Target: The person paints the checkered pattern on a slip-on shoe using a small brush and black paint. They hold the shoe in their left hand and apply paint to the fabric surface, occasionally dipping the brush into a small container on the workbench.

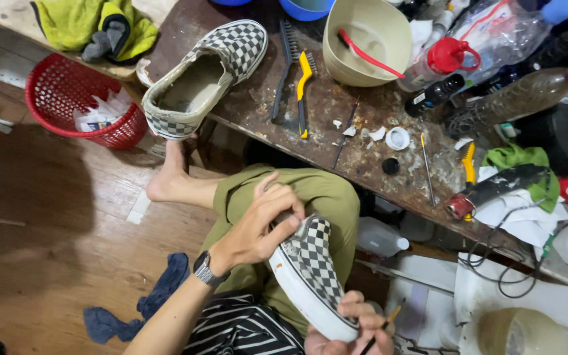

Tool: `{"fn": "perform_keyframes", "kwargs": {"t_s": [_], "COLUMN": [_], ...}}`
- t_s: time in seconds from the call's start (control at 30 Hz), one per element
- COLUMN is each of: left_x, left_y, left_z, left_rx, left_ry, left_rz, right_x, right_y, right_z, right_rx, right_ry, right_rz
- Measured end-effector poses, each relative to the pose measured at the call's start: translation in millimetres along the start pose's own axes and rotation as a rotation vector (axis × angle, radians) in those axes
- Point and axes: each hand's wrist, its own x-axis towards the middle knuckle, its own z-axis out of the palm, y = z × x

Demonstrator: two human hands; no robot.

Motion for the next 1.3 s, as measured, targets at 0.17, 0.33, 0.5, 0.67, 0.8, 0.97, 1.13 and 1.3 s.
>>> {"fn": "perform_keyframes", "kwargs": {"t_s": [0.17, 0.33, 0.5, 0.67, 0.8, 0.97, 1.13, 1.3], "left_x": [-8, 0, 28, 53, 55, 68, 86, 89], "left_y": [-2, 10, 13, -6, -17, -18, -13, -21], "left_z": [18, 23, 20, 24, 31, 32, 29, 38], "left_rx": [-0.117, -0.067, -0.023, 0.04, 0.012, 0.015, 0.019, 0.022], "left_ry": [0.187, 0.304, 0.322, 0.255, 0.296, 0.382, 0.397, 0.393], "left_rz": [-0.062, 0.134, 0.335, 0.152, 0.136, 0.164, 0.182, 0.239], "right_x": [20, 27, 47, 68, 64, 73, 85, 89], "right_y": [-6, 5, 18, 49, 64, 72, 83, 81], "right_z": [-4, -8, 11, 39, 40, 46, 45, 42], "right_rx": [0.173, 0.198, 0.225, 0.199, 0.079, 0.164, 0.265, 0.158], "right_ry": [-0.003, 0.082, 0.167, 0.325, 0.303, 0.322, 0.323, 0.392], "right_rz": [0.158, 0.153, 0.131, 0.276, 0.235, 0.199, 0.177, 0.143]}}
